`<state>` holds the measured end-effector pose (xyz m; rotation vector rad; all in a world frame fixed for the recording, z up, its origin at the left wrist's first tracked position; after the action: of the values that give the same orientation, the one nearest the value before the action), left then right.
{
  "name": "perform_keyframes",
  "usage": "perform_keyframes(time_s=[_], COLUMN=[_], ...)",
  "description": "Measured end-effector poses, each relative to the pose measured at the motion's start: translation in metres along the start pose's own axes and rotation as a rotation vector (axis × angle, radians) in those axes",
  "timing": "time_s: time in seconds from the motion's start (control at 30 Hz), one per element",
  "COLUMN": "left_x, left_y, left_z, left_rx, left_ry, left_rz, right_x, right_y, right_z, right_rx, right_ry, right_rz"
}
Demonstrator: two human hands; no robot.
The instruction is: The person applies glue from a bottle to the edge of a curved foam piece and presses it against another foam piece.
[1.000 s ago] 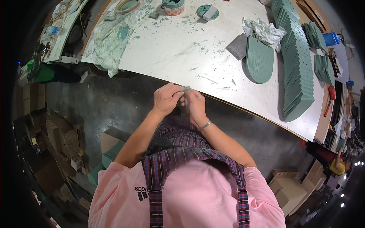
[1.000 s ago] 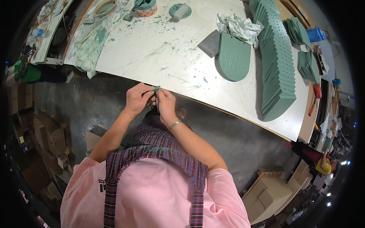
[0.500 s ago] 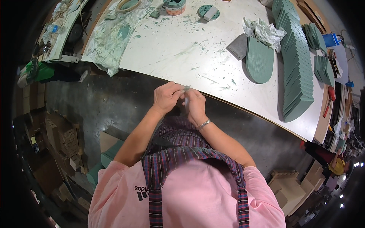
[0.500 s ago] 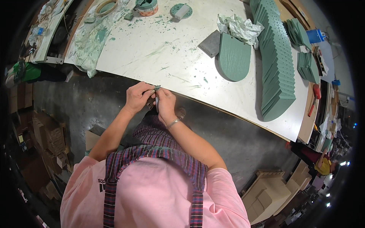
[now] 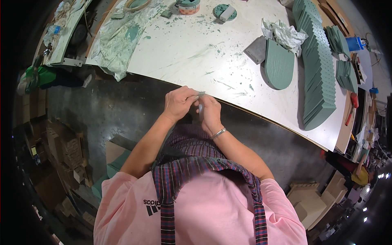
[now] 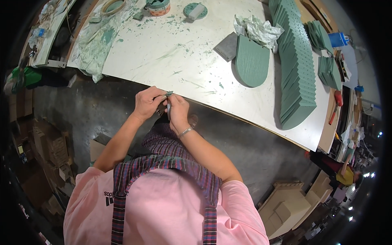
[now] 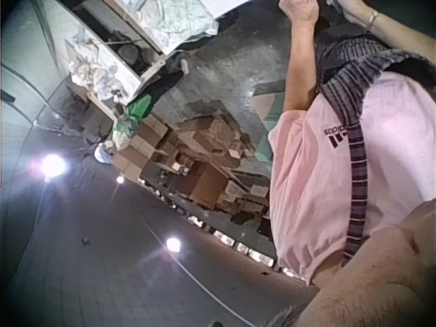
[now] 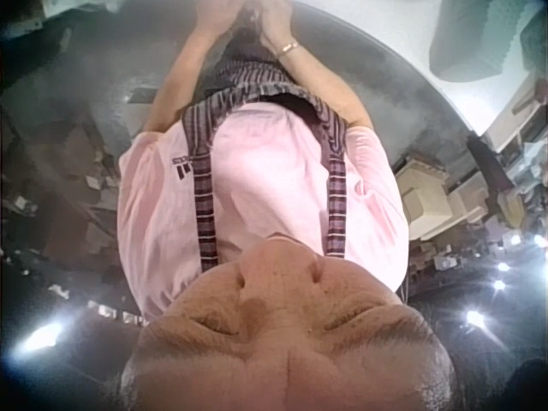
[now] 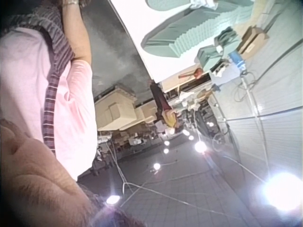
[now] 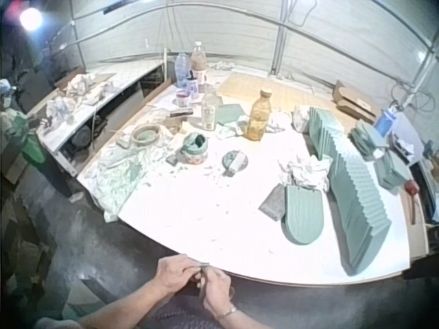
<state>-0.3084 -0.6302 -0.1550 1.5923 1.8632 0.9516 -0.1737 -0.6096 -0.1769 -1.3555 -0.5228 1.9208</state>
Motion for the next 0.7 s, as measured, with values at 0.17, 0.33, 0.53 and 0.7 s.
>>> perform_keyframes(time_s=[0.17,0.33,0.53,0.7], left_x=[0.0023,0.0032,0.0007,-0.0029], left_y=[0.0041,0.0024,0.0058,0.0061], left_z=[-0.0038,-0.0040,-0.0026,-0.0002], left_rx=[0.019,0.027,0.039,-0.015], left_ry=[0.010,-0.006,-0.025,-0.016], left_rz=[-0.007,0.010,0.005,-0.085], right_x=[-0.0003,-0.0002,-0.0005,-0.0008], right_y=[0.0001,-0.0004,-0.0014,-0.0030], right_z=[0.0004,0.0010,0.0011,0.0016], right_rx=[0.000,-0.009,0.000,-0.008], right_ry=[0.004,0.016,0.017,0.019], right_rz=[0.005,0.006,0.007,0.018])
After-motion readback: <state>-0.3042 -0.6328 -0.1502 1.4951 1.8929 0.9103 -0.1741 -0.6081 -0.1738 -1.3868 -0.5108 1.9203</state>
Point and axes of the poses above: each hand's wrist, its own x-axis towards the middle knuckle, its own z-axis out of the palm, y = z × x, the point moved 2 cm from there along x, towards the middle knuckle, and after that the axes turned 3 degrees about -z, right-handed, at the moved point
